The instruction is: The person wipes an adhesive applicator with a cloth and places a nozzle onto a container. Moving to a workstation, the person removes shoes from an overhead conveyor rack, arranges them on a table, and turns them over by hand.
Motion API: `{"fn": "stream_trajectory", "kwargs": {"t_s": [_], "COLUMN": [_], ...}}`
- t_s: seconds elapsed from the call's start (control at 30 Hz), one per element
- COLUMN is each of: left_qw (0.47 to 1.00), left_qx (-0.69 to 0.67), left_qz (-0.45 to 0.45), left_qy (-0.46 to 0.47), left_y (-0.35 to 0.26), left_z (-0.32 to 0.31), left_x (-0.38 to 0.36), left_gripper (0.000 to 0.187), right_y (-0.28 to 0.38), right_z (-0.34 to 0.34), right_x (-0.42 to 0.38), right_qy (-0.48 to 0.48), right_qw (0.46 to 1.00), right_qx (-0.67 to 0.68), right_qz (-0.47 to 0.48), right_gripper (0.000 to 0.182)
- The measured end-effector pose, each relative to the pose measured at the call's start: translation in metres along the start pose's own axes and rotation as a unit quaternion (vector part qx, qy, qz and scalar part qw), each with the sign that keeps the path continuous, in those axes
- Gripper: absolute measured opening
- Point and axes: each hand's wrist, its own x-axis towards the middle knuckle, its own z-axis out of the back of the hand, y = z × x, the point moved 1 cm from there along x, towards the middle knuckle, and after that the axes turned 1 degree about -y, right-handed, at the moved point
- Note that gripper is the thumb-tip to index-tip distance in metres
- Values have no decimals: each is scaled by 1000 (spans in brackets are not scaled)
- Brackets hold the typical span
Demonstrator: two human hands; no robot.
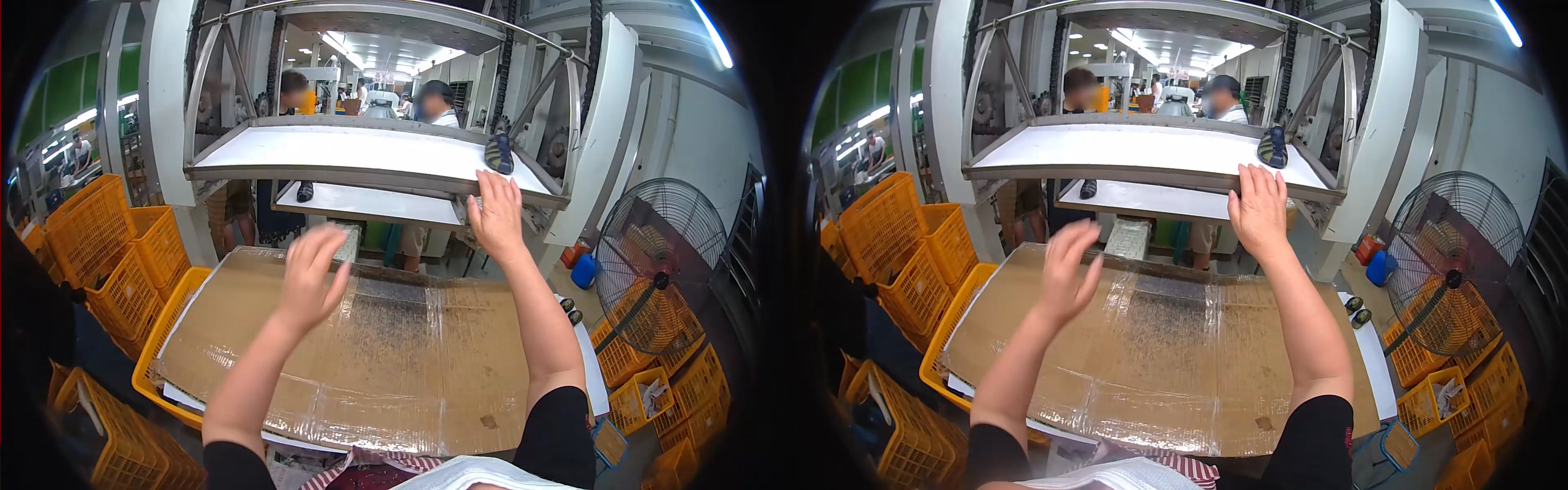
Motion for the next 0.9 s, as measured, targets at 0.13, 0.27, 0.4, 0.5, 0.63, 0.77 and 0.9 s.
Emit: {"fn": "stream_trajectory", "kwargs": {"t_s": [0.13,0.27,0.4,0.5,0.63,0.77,0.9], "left_qw": [993,980,986,989,997,997,995], "left_qx": [95,192,138,121,76,76,95], "left_qz": [-73,-47,10,13,-14,-5,5], "left_qy": [-23,38,98,83,-5,-23,-7], "left_y": [30,57,64,57,43,39,38], "left_z": [-55,-102,-110,-99,-81,-79,-80], "left_x": [95,107,97,91,82,75,70], "left_gripper": [46,47,48,45,43,42,43], "right_y": [-12,-51,-95,-128,-174,-170,-198], "right_z": [-11,-9,-40,-89,-158,-143,-150], "right_x": [5,50,98,118,106,101,96], "right_qy": [23,244,168,306,340,393,261], "right_qw": [999,934,975,931,907,886,898], "right_qx": [36,226,55,30,-3,-12,139], "right_qz": [21,-129,-132,-197,-247,-246,-325], "right_gripper": [42,39,58,83,112,111,73]}}
